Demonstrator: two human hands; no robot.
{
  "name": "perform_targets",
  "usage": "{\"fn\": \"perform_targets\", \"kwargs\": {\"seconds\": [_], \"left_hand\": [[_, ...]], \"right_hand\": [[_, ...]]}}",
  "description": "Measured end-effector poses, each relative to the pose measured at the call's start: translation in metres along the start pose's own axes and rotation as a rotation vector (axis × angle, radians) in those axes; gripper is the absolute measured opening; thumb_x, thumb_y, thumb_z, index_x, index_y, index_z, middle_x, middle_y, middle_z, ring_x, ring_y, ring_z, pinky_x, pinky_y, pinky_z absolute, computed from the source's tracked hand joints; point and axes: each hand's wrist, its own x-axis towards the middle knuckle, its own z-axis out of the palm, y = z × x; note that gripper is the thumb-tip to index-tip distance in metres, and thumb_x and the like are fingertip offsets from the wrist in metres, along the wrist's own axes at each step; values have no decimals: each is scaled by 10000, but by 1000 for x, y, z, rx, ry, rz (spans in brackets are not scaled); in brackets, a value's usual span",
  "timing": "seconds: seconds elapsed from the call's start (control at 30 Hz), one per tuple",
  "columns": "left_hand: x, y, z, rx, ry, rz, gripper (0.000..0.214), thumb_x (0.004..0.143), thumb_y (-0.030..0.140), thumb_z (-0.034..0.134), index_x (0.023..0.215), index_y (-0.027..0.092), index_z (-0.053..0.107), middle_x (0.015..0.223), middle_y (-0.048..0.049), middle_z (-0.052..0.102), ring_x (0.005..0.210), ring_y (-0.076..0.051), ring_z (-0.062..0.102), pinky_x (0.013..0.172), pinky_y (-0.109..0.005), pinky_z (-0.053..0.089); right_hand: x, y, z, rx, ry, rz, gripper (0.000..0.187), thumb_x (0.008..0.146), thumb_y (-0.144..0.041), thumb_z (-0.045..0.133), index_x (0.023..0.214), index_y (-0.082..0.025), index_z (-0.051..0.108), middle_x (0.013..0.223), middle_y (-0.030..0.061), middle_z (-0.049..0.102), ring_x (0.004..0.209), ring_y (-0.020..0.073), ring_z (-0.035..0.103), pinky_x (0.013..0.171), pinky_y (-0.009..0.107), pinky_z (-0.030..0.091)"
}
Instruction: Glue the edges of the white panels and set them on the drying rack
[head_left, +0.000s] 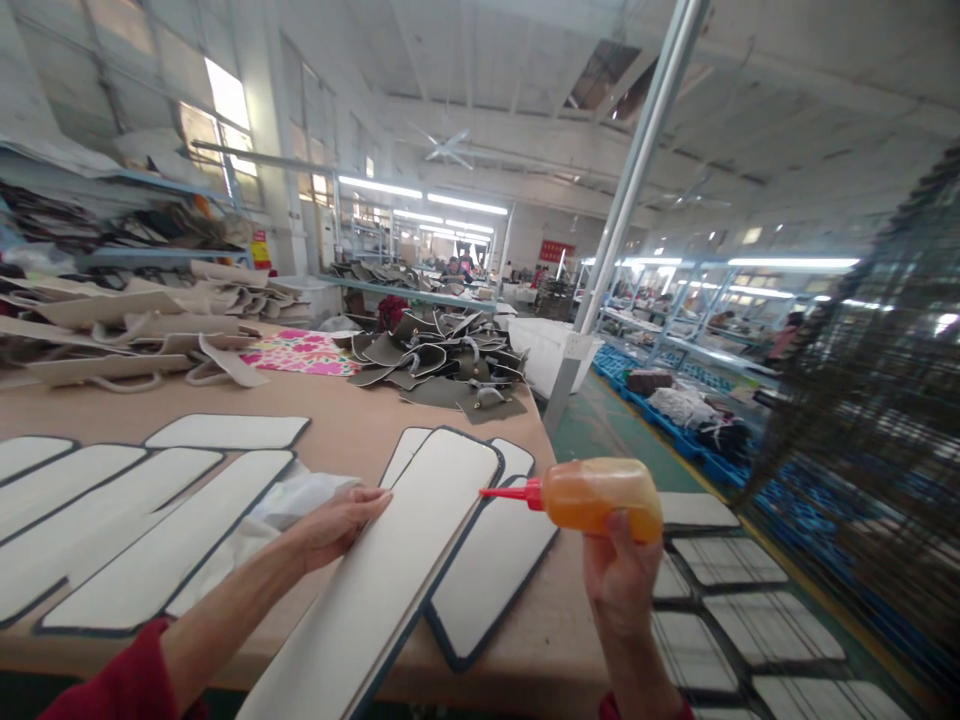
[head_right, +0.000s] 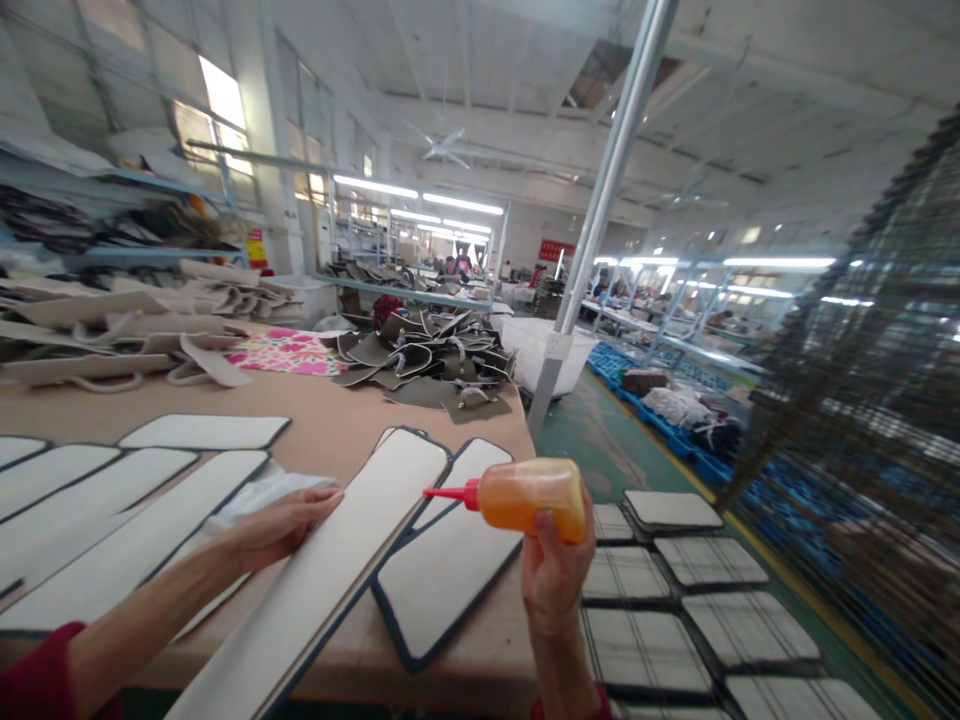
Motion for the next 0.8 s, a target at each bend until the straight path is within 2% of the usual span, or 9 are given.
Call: {"fn": "perform_targets", "kwargs": {"seconds": [0.13,0.37,0.47,0.63,0.8], "left_hand": [[2,-4,-2,-16,14,14,373,641,455,810,794,130,710,761,-48,715,661,-140,618,579,-200,465],[5,-9,-2,-48,18,44,352,634,457,809,769,145,718,705,-43,714,627,-146,616,567,-205,452],[4,-8,1,-45,35,33,368,606,443,827,786,138,729,709,-52,723,635,-152,621,570,-207,450],[5,-8,3,-75,48,22,333,611,415,830,780,143,736,709,-48,729,654,-156,632,594,-211,461],[6,-6,5,-96,63,23,332,582,389,853,752,132,729,672,-44,724,609,-143,621,565,-207,448]], "right_hand": [[-1,1,2,-10,-26,32,434,636,-280,795,1038,-197,652,886,7,716,790,164,675,740,283,569],[-3,9,-5,-77,-79,64,501,676,-335,768,1132,-212,602,943,34,698,831,227,680,837,442,555],[-3,9,-4,-65,-90,83,498,668,-340,774,1122,-218,610,949,32,700,848,232,681,840,441,555],[-4,7,0,-20,-78,124,474,623,-316,808,1055,-210,645,914,11,709,842,204,686,806,357,569],[-6,6,3,-36,-88,120,484,618,-331,808,1056,-209,642,909,23,715,831,225,684,835,427,558]]}}
